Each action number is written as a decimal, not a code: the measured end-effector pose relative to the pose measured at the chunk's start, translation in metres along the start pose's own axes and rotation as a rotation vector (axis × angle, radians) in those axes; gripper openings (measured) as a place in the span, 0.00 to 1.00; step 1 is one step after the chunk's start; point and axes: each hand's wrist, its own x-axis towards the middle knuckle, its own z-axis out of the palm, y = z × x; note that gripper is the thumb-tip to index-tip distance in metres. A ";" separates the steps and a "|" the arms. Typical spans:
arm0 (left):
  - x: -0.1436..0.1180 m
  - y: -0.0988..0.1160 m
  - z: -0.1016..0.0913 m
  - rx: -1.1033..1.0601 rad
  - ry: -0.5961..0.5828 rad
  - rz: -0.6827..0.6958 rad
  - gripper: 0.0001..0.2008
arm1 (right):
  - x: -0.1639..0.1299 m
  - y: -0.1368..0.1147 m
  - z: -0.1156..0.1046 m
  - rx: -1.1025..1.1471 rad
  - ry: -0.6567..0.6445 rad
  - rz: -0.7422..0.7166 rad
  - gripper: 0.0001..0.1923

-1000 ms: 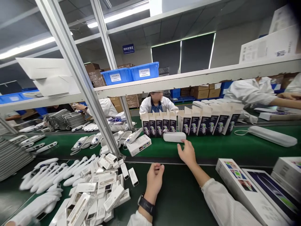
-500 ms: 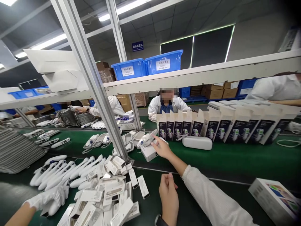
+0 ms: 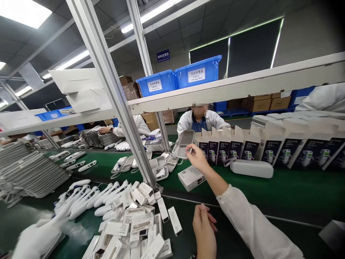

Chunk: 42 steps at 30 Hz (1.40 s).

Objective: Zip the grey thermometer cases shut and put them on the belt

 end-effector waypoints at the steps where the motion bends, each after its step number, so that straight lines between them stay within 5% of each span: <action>1: 0.003 -0.001 0.000 -0.064 -0.006 -0.008 0.32 | -0.006 -0.016 -0.008 0.130 -0.026 0.005 0.08; 7: 0.010 0.019 -0.006 -0.609 -0.109 -0.150 0.30 | -0.068 -0.071 -0.063 0.473 -0.247 0.144 0.12; 10: 0.000 0.038 -0.012 -0.762 -0.225 -0.103 0.24 | -0.096 -0.063 -0.085 0.336 -0.363 0.295 0.19; 13: -0.009 0.051 -0.016 -0.737 -0.355 -0.105 0.32 | -0.117 -0.043 -0.097 0.005 -0.376 0.362 0.26; 17: -0.016 0.059 -0.015 -0.605 -0.304 -0.074 0.39 | -0.140 -0.035 -0.100 -0.410 -0.224 0.094 0.17; 21: -0.019 0.063 -0.013 -0.621 -0.201 -0.018 0.39 | -0.172 -0.054 -0.092 -0.518 -0.371 -0.086 0.19; 24: -0.020 0.063 -0.014 -0.576 -0.138 -0.084 0.42 | -0.201 -0.059 -0.079 -0.603 -0.511 -0.111 0.30; 27: -0.022 0.061 -0.013 -0.509 -0.155 -0.170 0.46 | -0.221 -0.040 -0.064 -0.722 -0.448 -0.083 0.47; 31: -0.020 0.060 -0.013 -0.595 -0.215 -0.130 0.44 | -0.216 -0.012 -0.059 -0.741 -0.330 -0.018 0.38; 36: -0.018 0.057 -0.016 -0.511 -0.295 0.033 0.32 | -0.191 -0.008 -0.081 -0.431 -0.434 0.037 0.28; 40: -0.023 0.065 -0.021 -0.215 -0.172 0.202 0.31 | -0.185 -0.012 -0.092 -0.398 -0.552 0.064 0.26; 42: -0.028 0.074 -0.025 -0.012 -0.072 0.386 0.30 | -0.185 -0.017 -0.093 -0.491 -0.490 0.020 0.24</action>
